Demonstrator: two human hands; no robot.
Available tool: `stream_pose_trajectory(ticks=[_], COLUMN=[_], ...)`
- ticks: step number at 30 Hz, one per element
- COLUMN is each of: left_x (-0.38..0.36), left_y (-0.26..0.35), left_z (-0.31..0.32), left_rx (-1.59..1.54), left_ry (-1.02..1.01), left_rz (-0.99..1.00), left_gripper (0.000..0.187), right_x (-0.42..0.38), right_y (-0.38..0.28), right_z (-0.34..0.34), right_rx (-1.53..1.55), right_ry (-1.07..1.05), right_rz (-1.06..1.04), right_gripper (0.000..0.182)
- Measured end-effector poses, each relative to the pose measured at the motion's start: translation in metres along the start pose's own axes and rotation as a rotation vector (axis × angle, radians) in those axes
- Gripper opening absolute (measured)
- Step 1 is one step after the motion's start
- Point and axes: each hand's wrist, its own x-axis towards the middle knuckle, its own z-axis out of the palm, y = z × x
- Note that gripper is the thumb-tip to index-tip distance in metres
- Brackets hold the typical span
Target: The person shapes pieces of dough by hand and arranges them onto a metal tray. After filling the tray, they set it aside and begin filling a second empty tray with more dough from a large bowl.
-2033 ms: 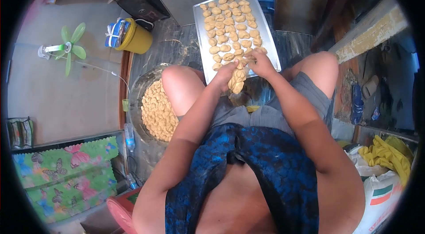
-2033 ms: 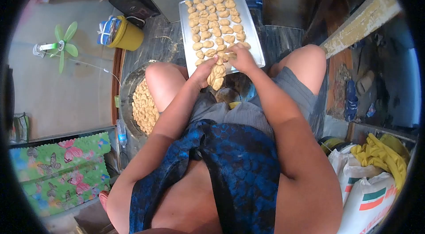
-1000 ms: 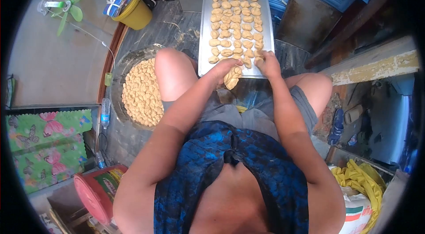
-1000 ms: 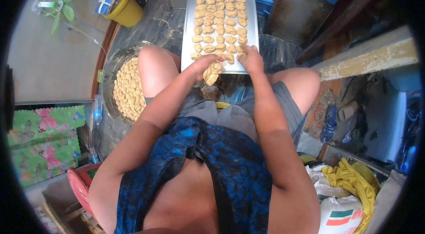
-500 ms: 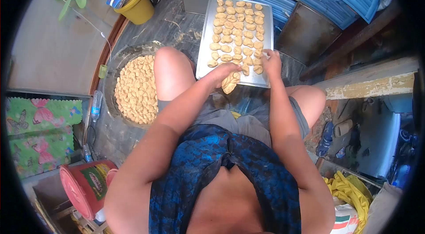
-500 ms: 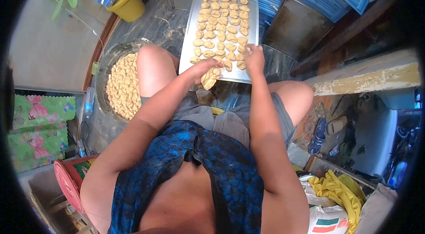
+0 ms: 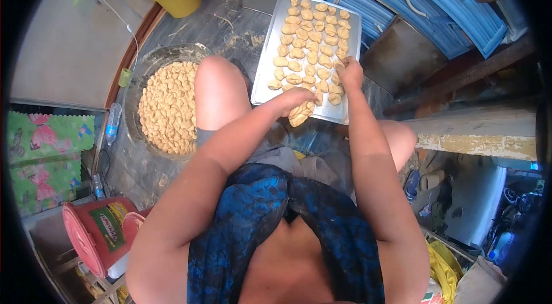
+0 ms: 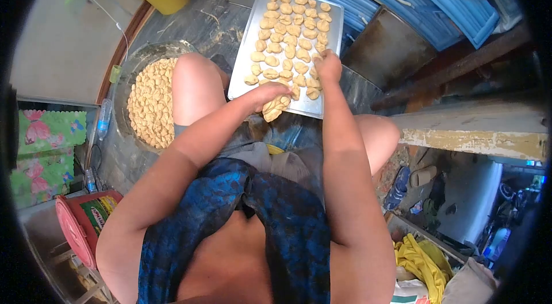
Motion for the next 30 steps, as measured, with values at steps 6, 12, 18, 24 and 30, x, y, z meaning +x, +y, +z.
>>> stream_pose_trajectory(ticks=[6,12,18,24,30], left_x=[0.021,0.025,0.021,0.024,0.022], left_y=[-0.006,-0.006,-0.010,-0.008,-0.008], left_z=[0.001,0.007,0.007,0.007,0.009], left_rx=[-0.004,-0.094,-0.142,-0.125,-0.115], left_ry=[-0.038,-0.022,-0.053,-0.065,-0.088], left_rz=[-0.043,-0.085,-0.021,-0.048,-0.038], left_gripper=[0.031,0.024,0.025,0.027,0.028], right_x=[0.003,0.022,0.029,0.040,0.068], right_y=[0.011,0.005,0.008,-0.004,-0.012], right_z=[-0.007,-0.013,-0.012,-0.029,-0.016], right_rx=[-0.008,-0.023,-0.330,-0.230,-0.083], right_ry=[0.040,0.110,-0.065,-0.029,-0.034], right_rz=[-0.252,-0.318,-0.535,-0.463,-0.190], right_gripper=[0.029,0.021,0.024,0.026,0.030])
